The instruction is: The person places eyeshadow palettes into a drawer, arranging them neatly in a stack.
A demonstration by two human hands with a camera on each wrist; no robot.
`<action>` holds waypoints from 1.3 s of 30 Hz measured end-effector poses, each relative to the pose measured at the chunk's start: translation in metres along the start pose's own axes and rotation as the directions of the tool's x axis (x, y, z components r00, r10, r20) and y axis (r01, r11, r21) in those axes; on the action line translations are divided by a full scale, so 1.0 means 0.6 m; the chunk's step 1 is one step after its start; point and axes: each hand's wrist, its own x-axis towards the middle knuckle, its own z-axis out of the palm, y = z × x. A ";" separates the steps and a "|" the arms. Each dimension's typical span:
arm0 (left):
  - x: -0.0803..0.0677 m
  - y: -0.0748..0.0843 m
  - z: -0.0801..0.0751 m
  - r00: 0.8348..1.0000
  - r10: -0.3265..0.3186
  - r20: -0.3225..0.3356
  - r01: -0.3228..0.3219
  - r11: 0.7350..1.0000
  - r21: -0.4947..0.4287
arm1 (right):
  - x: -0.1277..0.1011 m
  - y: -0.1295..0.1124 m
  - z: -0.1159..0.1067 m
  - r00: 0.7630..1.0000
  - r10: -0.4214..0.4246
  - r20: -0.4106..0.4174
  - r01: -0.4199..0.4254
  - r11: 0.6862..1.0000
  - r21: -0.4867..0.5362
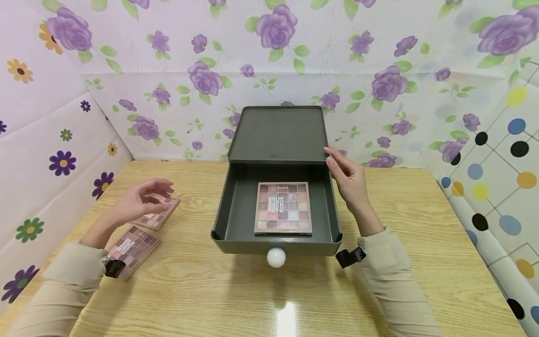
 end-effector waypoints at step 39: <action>0.008 -0.168 -0.068 0.882 -0.421 0.212 0.350 0.886 0.305 | 0.002 0.002 -0.004 1.000 -0.017 0.004 0.017 1.000 -0.004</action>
